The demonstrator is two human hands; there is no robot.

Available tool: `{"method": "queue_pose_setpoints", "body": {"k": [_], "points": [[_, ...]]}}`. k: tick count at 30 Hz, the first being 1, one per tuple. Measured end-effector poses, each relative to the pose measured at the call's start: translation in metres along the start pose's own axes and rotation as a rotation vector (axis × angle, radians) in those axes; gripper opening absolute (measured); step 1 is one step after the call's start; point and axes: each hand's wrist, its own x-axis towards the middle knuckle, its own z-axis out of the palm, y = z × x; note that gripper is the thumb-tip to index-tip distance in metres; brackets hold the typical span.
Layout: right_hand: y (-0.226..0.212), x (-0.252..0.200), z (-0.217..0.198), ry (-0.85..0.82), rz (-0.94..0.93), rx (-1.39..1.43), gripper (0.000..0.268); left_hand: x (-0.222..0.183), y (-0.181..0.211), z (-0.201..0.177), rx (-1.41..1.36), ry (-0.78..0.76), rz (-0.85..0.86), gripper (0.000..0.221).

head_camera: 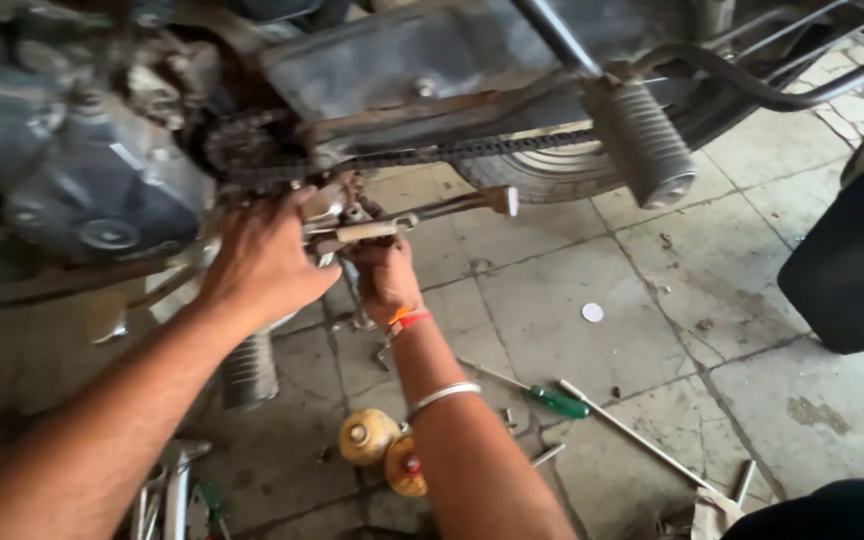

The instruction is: The person wipes the inside of the motorcycle air filter cover with a cloth, then places the cylindrical air filter element into the housing and presses the cover back onto the motorcycle. They then use a screwdriver to tighten the screws securing the cover.

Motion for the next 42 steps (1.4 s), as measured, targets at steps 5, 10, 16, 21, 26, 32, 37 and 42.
{"method": "queue_pose_setpoints", "body": {"k": [5,10,16,21,26,32,37,42], "points": [[-0.02,0.003,0.018,0.037,0.168,0.3,0.064,0.015,0.012,-0.002,0.199,-0.096,0.061,0.101],[0.052,0.054,-0.068,-0.056,0.232,0.588,0.044,0.027,-0.002,0.008,0.233,-0.181,-0.064,0.103],[0.0,0.054,-0.036,0.028,0.301,0.425,0.04,0.031,0.005,0.013,0.254,-0.214,-0.094,0.101],[0.008,0.051,-0.03,0.012,0.225,0.44,0.032,0.037,-0.012,0.018,0.236,-0.128,-0.049,0.103],[-0.005,0.041,-0.008,0.022,0.185,0.518,0.042,0.033,-0.004,0.013,0.246,-0.218,-0.114,0.106],[-0.02,0.038,0.002,-0.091,0.216,0.528,0.033,0.028,0.006,0.005,0.325,-0.15,-0.076,0.097],[-0.016,0.041,0.002,-0.125,0.204,0.517,0.033,0.025,0.006,0.004,0.298,-0.094,-0.024,0.085],[-0.026,0.034,0.02,-0.009,0.145,0.473,0.036,0.026,-0.002,0.003,0.318,-0.185,-0.066,0.084]]}}
